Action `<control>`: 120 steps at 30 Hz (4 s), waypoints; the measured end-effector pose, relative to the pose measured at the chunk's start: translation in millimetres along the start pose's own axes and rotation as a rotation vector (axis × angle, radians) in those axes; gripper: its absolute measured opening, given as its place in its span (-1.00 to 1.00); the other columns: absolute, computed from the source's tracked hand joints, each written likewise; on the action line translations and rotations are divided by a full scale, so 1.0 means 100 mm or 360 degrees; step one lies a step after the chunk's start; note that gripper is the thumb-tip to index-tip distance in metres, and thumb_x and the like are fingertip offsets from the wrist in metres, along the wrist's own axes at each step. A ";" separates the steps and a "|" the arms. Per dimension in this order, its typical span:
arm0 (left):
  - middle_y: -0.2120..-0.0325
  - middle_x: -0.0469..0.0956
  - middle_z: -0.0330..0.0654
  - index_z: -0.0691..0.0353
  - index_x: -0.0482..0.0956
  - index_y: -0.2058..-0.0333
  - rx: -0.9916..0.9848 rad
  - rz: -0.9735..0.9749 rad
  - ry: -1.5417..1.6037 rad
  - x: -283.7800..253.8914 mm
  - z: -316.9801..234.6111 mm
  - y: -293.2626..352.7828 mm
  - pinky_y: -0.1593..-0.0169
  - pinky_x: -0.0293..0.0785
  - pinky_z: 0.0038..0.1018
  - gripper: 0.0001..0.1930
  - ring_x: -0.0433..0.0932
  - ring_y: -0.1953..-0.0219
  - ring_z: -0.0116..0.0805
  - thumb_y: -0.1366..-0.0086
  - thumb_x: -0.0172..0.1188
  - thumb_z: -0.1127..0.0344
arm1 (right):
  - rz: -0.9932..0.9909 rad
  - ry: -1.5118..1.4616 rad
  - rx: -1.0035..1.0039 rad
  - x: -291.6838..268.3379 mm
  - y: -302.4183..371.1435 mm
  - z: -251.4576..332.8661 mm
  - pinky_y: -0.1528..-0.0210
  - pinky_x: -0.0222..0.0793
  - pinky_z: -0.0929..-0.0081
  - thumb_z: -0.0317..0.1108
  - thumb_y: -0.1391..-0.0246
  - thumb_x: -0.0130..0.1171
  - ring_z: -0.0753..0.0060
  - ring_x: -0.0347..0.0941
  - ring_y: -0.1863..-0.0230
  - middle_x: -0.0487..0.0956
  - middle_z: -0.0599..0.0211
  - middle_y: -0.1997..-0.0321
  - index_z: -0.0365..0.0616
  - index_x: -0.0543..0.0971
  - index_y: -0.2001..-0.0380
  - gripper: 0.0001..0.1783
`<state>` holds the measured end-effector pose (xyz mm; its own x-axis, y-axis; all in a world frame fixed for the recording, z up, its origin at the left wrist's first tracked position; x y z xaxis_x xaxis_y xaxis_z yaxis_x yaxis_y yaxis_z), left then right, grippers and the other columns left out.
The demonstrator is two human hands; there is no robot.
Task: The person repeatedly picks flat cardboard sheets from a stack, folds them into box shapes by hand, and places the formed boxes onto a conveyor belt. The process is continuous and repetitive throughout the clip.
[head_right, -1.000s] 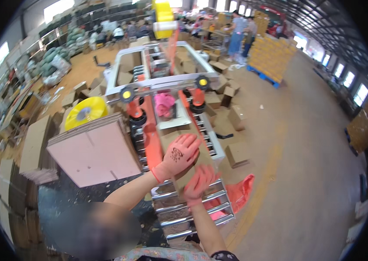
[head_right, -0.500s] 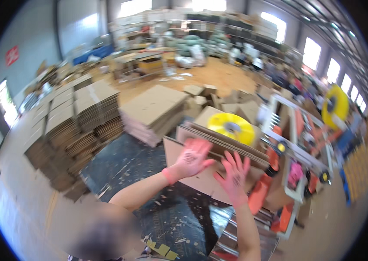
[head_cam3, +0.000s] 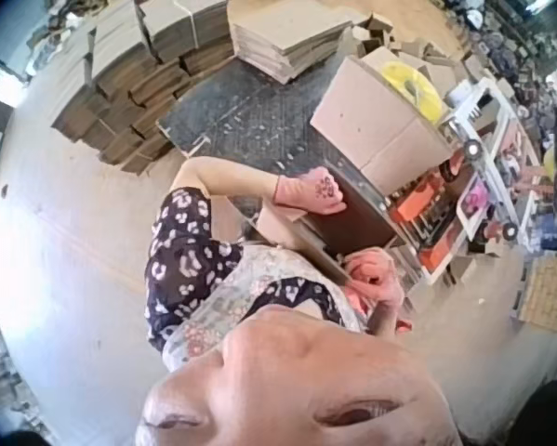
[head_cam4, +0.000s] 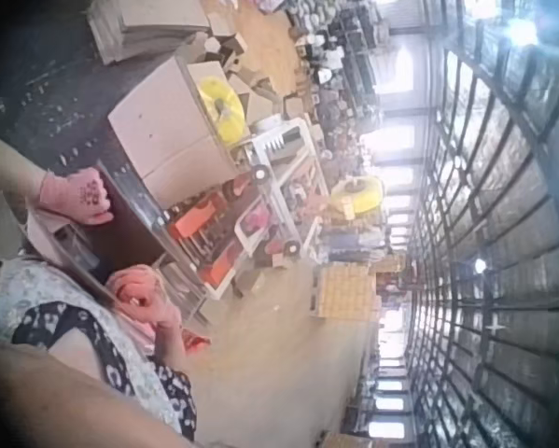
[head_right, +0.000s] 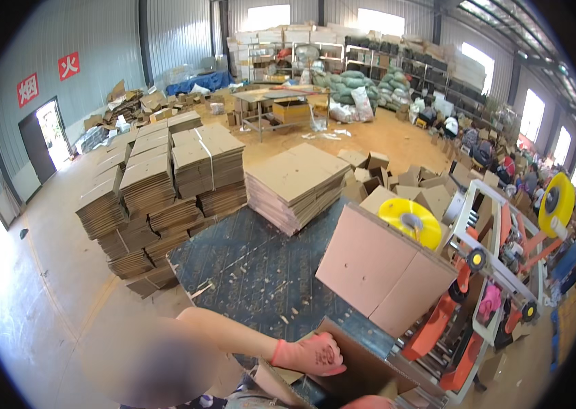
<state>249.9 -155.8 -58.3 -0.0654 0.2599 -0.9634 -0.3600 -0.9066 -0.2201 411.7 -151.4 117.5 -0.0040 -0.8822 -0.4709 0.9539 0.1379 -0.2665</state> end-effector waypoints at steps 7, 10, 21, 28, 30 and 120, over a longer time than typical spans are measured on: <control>0.04 0.42 0.03 0.19 0.46 0.03 0.0367 0.0674 0.1189 -0.93 -0.15 0.56 -0.11 0.34 -0.13 -0.53 0.39 -0.12 0.00 -0.34 0.01 -0.10 | -0.0137 0.0606 0.0440 0.70 -0.03 -0.34 -0.20 0.34 0.29 -0.23 -0.15 0.23 0.04 0.40 -0.19 0.47 -0.08 -0.11 -0.19 0.48 -0.08 -0.54; -0.21 0.31 0.03 0.21 0.40 -0.13 0.0557 -0.0210 0.0557 -1.01 -0.15 0.50 -0.25 0.17 0.09 -0.50 0.24 -0.28 0.11 -0.36 -0.04 0.00 | -0.1008 0.1860 0.0149 0.42 0.26 -0.45 -0.07 0.23 -0.10 -0.35 0.18 0.23 -0.10 0.39 -0.01 0.51 0.06 0.05 -0.20 0.54 0.26 -0.67; 0.02 0.54 -0.16 0.22 0.36 -0.21 -0.0710 0.0779 0.2141 -0.24 -0.02 -1.03 -0.12 0.40 -0.43 -0.48 0.48 -0.03 -0.42 -0.37 0.11 0.08 | -0.1770 0.1260 0.0856 0.85 2.06 -0.71 -0.33 0.05 -0.04 -0.31 -0.04 0.17 0.01 0.38 -0.15 0.50 0.07 -0.08 -0.20 0.56 0.08 -0.64; 0.18 0.58 0.00 0.24 0.47 0.02 0.0382 0.0019 0.1340 0.26 -1.53 -3.24 0.03 0.48 -0.24 -0.68 0.54 0.07 0.02 -0.31 0.08 0.24 | -0.2602 0.1797 0.1329 0.86 2.87 -0.72 -0.36 -0.08 -0.10 -0.37 -0.13 -0.06 0.00 0.33 -0.12 0.47 0.10 -0.03 -0.19 0.53 0.15 -0.73; 0.14 0.53 0.01 0.27 0.50 0.08 0.0307 -0.0780 0.1264 0.10 -1.56 -3.49 -0.01 0.46 -0.21 -0.70 0.52 0.06 0.01 -0.23 0.13 0.30 | -0.2661 0.1870 0.1309 0.40 2.80 -1.17 -0.40 -0.15 -0.09 -0.31 -0.18 -0.08 -0.01 0.29 -0.17 0.46 0.12 -0.03 -0.20 0.51 0.15 -0.72; 0.12 0.59 -0.04 0.15 0.55 0.05 -0.1239 0.0195 -0.0020 -0.54 2.66 -0.81 0.03 0.46 -0.21 -0.46 0.56 0.08 -0.03 -0.15 0.23 -0.13 | -0.0650 0.1113 0.0000 -0.56 0.00 -1.25 -0.21 0.27 0.09 -0.36 0.04 0.20 0.08 0.46 0.12 0.51 0.19 0.27 -0.14 0.48 0.43 -0.86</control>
<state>35.1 -7.6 52.2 -0.0747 0.1425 -0.9870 0.4054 -0.8999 -0.1606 373.9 -45.6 38.7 -0.5385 -0.3774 -0.7534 0.8368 -0.1343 -0.5308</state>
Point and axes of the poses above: each hand's wrist, its own y-axis away from the middle knuckle, its own x-axis out of the palm, z = x × y, the point moved 5 cm from there along -y, towards the middle knuckle
